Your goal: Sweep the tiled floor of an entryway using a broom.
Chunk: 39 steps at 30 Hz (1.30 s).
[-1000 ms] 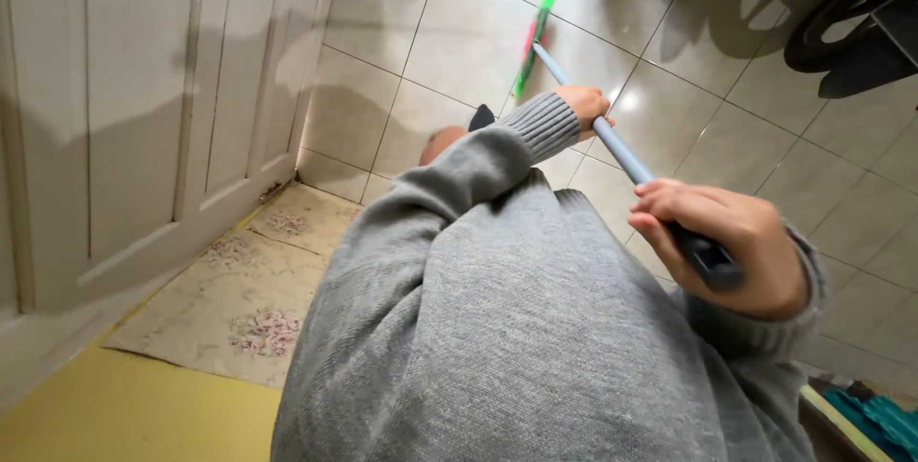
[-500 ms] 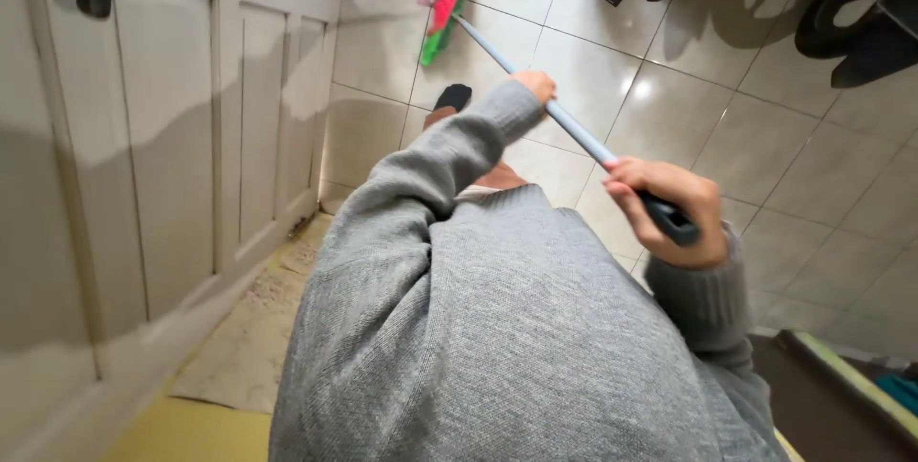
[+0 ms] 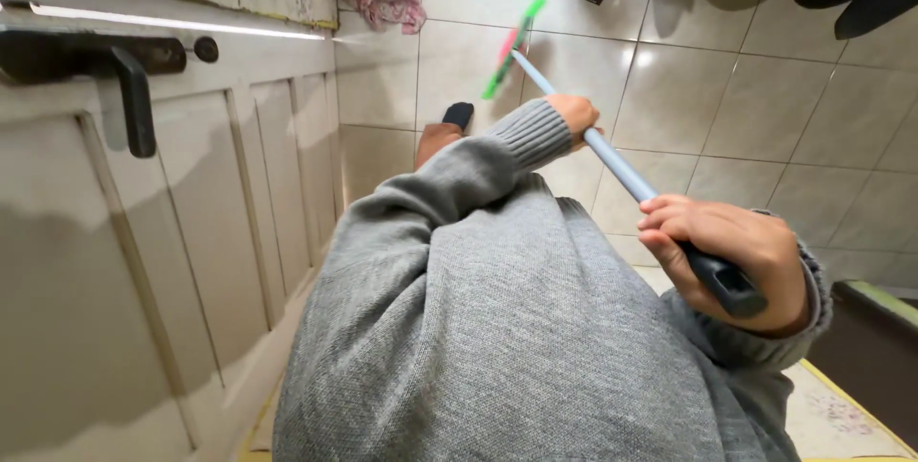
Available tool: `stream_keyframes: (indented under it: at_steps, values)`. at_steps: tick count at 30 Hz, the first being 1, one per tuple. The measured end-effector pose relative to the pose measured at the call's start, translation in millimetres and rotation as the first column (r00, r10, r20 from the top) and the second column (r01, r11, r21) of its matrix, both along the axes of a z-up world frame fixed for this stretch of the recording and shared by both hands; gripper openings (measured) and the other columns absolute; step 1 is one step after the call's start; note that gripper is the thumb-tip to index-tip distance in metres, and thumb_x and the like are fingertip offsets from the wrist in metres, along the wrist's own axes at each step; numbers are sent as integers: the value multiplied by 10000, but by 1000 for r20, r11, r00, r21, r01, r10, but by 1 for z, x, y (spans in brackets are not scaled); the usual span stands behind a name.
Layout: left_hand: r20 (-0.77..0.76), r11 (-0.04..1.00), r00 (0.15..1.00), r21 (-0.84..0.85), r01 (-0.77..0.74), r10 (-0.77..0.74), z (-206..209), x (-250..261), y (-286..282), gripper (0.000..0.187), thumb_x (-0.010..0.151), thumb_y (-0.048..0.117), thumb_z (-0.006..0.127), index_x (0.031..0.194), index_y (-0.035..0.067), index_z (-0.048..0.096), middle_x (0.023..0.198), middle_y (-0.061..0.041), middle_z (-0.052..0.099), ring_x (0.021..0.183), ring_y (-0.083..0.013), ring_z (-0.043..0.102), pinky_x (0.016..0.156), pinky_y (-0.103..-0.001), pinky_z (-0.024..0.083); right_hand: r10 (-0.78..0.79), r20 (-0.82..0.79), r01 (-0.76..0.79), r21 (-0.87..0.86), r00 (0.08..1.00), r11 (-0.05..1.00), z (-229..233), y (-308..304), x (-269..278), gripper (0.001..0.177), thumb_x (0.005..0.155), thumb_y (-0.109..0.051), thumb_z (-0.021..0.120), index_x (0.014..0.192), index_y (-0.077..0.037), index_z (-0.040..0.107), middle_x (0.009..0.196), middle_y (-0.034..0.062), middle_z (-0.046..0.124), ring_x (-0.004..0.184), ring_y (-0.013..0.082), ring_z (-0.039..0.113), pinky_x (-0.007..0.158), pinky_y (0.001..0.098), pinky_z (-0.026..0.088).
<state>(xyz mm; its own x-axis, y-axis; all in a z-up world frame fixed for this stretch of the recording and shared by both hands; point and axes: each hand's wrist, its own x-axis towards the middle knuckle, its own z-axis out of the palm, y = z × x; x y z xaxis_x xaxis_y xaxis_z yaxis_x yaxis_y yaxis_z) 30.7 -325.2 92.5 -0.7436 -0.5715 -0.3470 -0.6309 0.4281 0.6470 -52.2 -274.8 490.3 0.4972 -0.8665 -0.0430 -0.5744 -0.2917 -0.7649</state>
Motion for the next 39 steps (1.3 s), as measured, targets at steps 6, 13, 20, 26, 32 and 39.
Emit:
stream_keyframes:
  at_steps: [6, 13, 20, 26, 32, 39]
  values:
    - [198, 974, 970, -203, -98, 138, -31, 73, -55, 206, 726, 395, 750, 794, 200, 740, 760, -26, 735, 782, -260, 767, 675, -426, 628, -220, 321, 235, -8, 921, 972, -54, -15, 28, 203, 907, 64, 710, 720, 18, 644, 796, 181, 701, 809, 413, 748, 813, 472, 612]
    - [197, 979, 979, -203, -20, 61, -144, 25, -66, 195, 667, 360, 789, 797, 217, 764, 776, -20, 748, 814, -274, 772, 698, -443, 633, -343, 331, 363, 0, 879, 932, -119, -13, 14, 166, 919, 76, 753, 779, 84, 664, 839, 246, 726, 866, 490, 736, 832, 564, 586]
    - [97, 984, 984, 104, 143, -153, -73, -50, -12, 355, 934, 507, 572, 826, 200, 714, 795, -55, 733, 738, -334, 726, 674, -495, 600, -406, -105, 412, 47, 908, 910, -55, 2, -6, 50, 969, 24, 730, 923, 27, 750, 1018, 200, 757, 1016, 284, 755, 974, 343, 586]
    - [22, 953, 958, 104, 283, -287, -46, -45, -15, 371, 910, 578, 562, 895, 246, 727, 871, -35, 740, 802, -345, 725, 668, -537, 578, -332, -86, 333, -9, 939, 943, -42, -3, 3, 40, 936, 7, 756, 902, 24, 742, 972, 157, 758, 974, 270, 759, 934, 336, 597]
    - [100, 953, 949, -7, 302, -300, 7, 28, -47, 318, 849, 547, 667, 848, 235, 731, 849, -31, 746, 788, -333, 737, 685, -502, 601, -96, 113, 99, -13, 989, 995, -11, -14, 13, 169, 850, -157, 694, 731, -37, 708, 794, 82, 744, 825, 267, 762, 870, 395, 657]
    - [493, 969, 837, 60, 239, -237, -108, 107, -147, 179, 888, 195, 668, 980, 77, 767, 941, -108, 761, 892, -359, 738, 756, -537, 610, -209, 528, 307, -104, 823, 946, -122, -14, 62, 93, 952, 7, 647, 900, 64, 700, 897, 191, 724, 811, 280, 729, 978, 537, 636]
